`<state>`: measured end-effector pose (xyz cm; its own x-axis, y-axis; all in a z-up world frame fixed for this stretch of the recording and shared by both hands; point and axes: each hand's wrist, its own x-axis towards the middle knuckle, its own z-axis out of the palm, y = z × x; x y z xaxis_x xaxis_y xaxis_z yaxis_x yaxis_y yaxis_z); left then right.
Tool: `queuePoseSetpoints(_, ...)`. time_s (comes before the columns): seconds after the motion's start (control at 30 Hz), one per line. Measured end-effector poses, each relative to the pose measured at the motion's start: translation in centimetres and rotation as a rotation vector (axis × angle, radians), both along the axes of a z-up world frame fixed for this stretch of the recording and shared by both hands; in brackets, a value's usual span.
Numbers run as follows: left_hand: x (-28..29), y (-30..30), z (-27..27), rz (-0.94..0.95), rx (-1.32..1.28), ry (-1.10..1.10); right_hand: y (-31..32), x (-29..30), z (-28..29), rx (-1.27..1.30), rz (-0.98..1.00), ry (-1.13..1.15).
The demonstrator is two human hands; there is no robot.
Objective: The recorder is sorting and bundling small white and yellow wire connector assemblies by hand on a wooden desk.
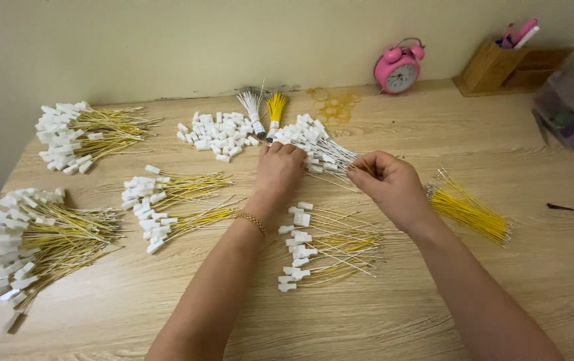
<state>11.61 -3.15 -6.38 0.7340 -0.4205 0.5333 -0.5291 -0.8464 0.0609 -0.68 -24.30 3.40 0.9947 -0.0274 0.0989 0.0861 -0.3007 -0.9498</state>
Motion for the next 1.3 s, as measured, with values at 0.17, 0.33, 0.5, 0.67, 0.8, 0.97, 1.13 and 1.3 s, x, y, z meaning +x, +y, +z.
queuePoseSetpoints(0.17, -3.3, 0.8, 4.5, -0.069, -0.396, 0.295, 0.4, -0.5, 0.6, -0.054, -0.033, 0.036)
queuePoseSetpoints(0.33, -6.8, 2.3, 6.7, -0.166, -0.976, 0.816, 1.7, -1.7, 1.9, -0.067, -0.016, 0.009)
queuePoseSetpoints(0.5, -10.4, 3.5, 7.4, -0.357, -1.295, 1.032, 2.6, -2.6, 1.3, -0.037, 0.037, -0.103)
queuePoseSetpoints(0.67, -11.2, 3.8, 7.0, -0.37, -1.369, 1.084, 3.2, -3.8, 2.0, -0.106, 0.081, -0.146)
queuePoseSetpoints(0.8, -11.8, 3.7, 7.6, -0.394, -1.512, 1.195, 3.3, -4.1, 2.0, -0.151, 0.04, -0.18)
queuePoseSetpoints(0.97, -12.1, 3.7, 7.8, -0.47, -1.588, 1.27, 4.2, -4.6, 3.3, -0.387, -0.018, -0.239)
queuePoseSetpoints(1.13, -12.2, 3.9, 7.9, -0.483, -1.625, 1.323, 4.8, -4.5, 3.4, -0.377, -0.01, -0.275)
queuePoseSetpoints(1.3, -12.4, 3.9, 7.8, -0.522, -1.615, 1.33, 4.9, -4.7, 3.6, -0.405, 0.006, -0.275)
